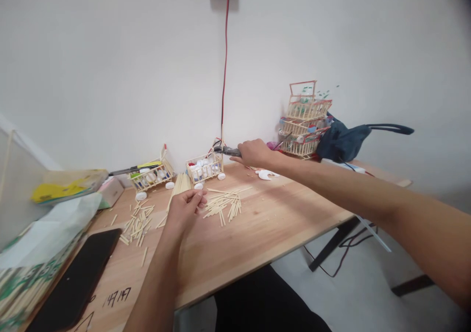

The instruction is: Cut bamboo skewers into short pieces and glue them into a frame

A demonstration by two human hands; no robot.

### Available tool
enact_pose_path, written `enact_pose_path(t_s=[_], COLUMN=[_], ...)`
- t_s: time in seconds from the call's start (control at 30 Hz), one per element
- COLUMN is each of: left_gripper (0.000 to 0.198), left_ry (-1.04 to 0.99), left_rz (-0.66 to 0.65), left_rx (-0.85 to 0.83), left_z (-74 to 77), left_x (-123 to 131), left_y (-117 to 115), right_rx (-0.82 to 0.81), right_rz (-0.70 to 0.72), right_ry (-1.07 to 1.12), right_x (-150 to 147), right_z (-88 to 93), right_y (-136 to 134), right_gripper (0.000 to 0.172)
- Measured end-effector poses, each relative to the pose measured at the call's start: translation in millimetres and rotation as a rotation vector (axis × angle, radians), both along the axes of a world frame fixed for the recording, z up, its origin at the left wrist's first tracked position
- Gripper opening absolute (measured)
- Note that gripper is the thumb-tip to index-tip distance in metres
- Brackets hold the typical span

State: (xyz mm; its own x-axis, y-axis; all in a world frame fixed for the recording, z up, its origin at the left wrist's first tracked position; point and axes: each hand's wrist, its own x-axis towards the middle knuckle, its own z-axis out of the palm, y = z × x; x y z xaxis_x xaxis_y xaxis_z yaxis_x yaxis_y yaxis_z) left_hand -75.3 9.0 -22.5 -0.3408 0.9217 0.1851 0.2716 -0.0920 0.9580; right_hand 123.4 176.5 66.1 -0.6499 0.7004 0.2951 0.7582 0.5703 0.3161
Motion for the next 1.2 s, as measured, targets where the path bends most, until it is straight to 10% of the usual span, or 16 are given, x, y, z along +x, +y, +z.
enact_pose_path(t_s=[0.8,1.2], left_gripper=[0.045,0.062], left_ry=[0.013,-0.091], left_rz=[0.015,0.105], left_rx=[-0.009,0.111], left_z=[3.4,6.0], left_x=[2,1], left_y=[-2,-1], right_rx=[-0.008,-0.685], right_rz=[-0.01,0.074], right_ry=[0.035,0.287], right_x=[2,4], right_z=[-6.6,-18.2], right_y=[-10,-70], right_gripper=[0.06,0.071])
